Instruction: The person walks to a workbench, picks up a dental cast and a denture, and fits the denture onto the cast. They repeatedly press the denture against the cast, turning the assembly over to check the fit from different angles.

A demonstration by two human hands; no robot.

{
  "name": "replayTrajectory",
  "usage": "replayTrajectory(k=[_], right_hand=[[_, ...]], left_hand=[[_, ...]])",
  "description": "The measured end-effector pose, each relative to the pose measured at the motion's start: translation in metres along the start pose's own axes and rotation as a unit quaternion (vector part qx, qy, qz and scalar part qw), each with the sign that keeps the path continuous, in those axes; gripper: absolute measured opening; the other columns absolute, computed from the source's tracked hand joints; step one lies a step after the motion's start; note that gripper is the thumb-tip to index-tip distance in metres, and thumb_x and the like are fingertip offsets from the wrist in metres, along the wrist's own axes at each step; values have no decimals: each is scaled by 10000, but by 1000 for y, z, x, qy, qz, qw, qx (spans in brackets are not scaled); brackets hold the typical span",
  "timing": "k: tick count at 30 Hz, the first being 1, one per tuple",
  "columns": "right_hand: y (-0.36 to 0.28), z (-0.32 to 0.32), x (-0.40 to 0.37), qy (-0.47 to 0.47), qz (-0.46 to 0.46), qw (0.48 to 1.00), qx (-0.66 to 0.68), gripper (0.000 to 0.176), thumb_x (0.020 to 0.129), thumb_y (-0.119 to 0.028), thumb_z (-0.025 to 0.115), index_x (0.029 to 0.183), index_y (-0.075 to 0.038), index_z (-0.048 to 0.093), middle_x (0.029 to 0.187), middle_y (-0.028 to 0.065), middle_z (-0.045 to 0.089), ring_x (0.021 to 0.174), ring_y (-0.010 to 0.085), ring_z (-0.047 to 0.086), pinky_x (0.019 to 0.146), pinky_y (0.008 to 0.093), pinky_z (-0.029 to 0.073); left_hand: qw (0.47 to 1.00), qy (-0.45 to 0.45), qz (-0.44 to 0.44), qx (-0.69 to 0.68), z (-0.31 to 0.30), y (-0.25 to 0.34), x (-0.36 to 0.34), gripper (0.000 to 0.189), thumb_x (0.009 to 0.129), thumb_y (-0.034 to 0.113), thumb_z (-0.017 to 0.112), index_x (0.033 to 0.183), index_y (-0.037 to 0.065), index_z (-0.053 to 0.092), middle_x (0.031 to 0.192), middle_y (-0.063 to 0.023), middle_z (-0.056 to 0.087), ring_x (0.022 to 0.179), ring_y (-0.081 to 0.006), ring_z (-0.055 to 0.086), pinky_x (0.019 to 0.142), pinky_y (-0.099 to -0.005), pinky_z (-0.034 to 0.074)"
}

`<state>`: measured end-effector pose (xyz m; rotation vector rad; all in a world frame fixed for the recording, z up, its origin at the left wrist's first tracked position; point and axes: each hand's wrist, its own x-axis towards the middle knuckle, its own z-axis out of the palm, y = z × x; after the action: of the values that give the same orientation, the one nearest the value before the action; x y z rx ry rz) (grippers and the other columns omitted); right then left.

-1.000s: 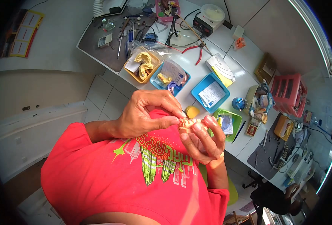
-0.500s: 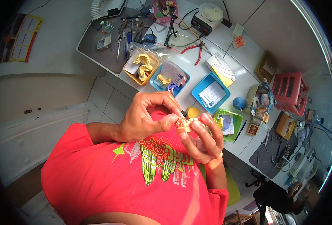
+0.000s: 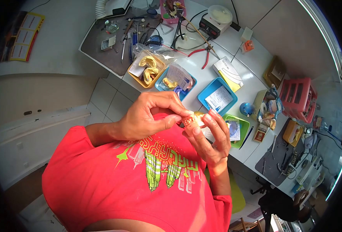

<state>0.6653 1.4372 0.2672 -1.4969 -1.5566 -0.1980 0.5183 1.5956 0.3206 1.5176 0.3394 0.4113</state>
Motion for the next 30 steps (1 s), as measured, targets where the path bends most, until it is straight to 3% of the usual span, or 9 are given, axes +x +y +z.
replayTrajectory(k=[4, 7, 9, 10, 12, 16, 18, 22, 30], right_hand=[[-2, 2, -2, 4, 8, 1000, 3, 602, 664, -105, 875, 1180, -175, 573, 1238, 117, 559, 1127, 361, 601, 883, 444, 583], [-3, 2, -3, 27, 12, 999, 15, 596, 670, -114, 872, 1183, -171, 574, 1244, 128, 561, 1134, 372, 599, 885, 455, 578], [-1, -1, -5, 4, -11, 1000, 13, 584, 776, -234, 805, 1273, -132, 515, 1293, 173, 527, 1140, 426, 579, 879, 505, 560], [-2, -2, -4, 5, -12, 1000, 13, 584, 776, -234, 805, 1273, -132, 515, 1293, 173, 527, 1140, 426, 579, 879, 505, 560], [-5, -2, -2, 19, 9, 1000, 16, 601, 677, -174, 873, 1200, -162, 577, 1240, 143, 577, 1106, 382, 613, 885, 457, 574], [-5, -2, -3, 13, 15, 999, 27, 596, 670, -247, 872, 1189, -132, 600, 1234, 170, 584, 1102, 379, 617, 876, 447, 574], [-5, 0, -3, 18, 77, 992, 99, 598, 659, -303, 864, 1168, -98, 628, 1229, 201, 589, 1088, 370, 625, 878, 442, 566], [-7, -1, 0, 13, 100, 987, 122, 604, 659, -314, 858, 1162, -62, 638, 1232, 222, 587, 1081, 369, 630, 882, 440, 559], [-10, -2, -2, -10, 121, 981, 152, 569, 672, -309, 849, 1129, -25, 664, 1225, 235, 590, 1114, 375, 616, 899, 438, 554]], left_hand=[[984, -27, -148, -99, -6, 7, 6, 161, 870, -10, 672, 1028, -24, 701, 946, -82, 682, 854, -129, 665, 816, -254, 540], [976, -21, -158, -149, -6, 15, 8, 156, 863, 10, 696, 1017, -17, 709, 954, -85, 686, 900, -127, 667, 824, -246, 542], [980, -30, -144, -132, -6, 11, 7, 150, 861, 5, 697, 1008, -17, 712, 958, -90, 690, 900, -128, 669, 826, -248, 544], [984, -37, -131, -116, -7, 10, 7, 143, 858, -1, 698, 999, -18, 714, 962, -94, 695, 900, -130, 671, 829, -250, 546], [984, -43, -135, -106, -7, 9, 7, 146, 853, 0, 704, 997, -16, 716, 954, -96, 700, 901, -132, 673, 832, -251, 547], [987, -58, -128, -71, -9, 6, 8, 154, 844, 11, 718, 997, -12, 716, 938, -100, 713, 907, -142, 679, 849, -259, 551], [981, -57, -153, -106, -10, 2, 11, 151, 844, 15, 719, 992, -16, 713, 942, -100, 715, 907, -144, 679, 850, -263, 553], [963, -50, -194, -178, -11, 0, 13, 154, 846, 20, 720, 987, -35, 694, 962, -115, 714, 896, -147, 684, 840, -274, 566], [957, -64, -188, -212, -11, -11, 11, 212, 869, 93, 720, 1005, -56, 654, 907, -114, 704, 799, -142, 688, 735, -254, 585]])
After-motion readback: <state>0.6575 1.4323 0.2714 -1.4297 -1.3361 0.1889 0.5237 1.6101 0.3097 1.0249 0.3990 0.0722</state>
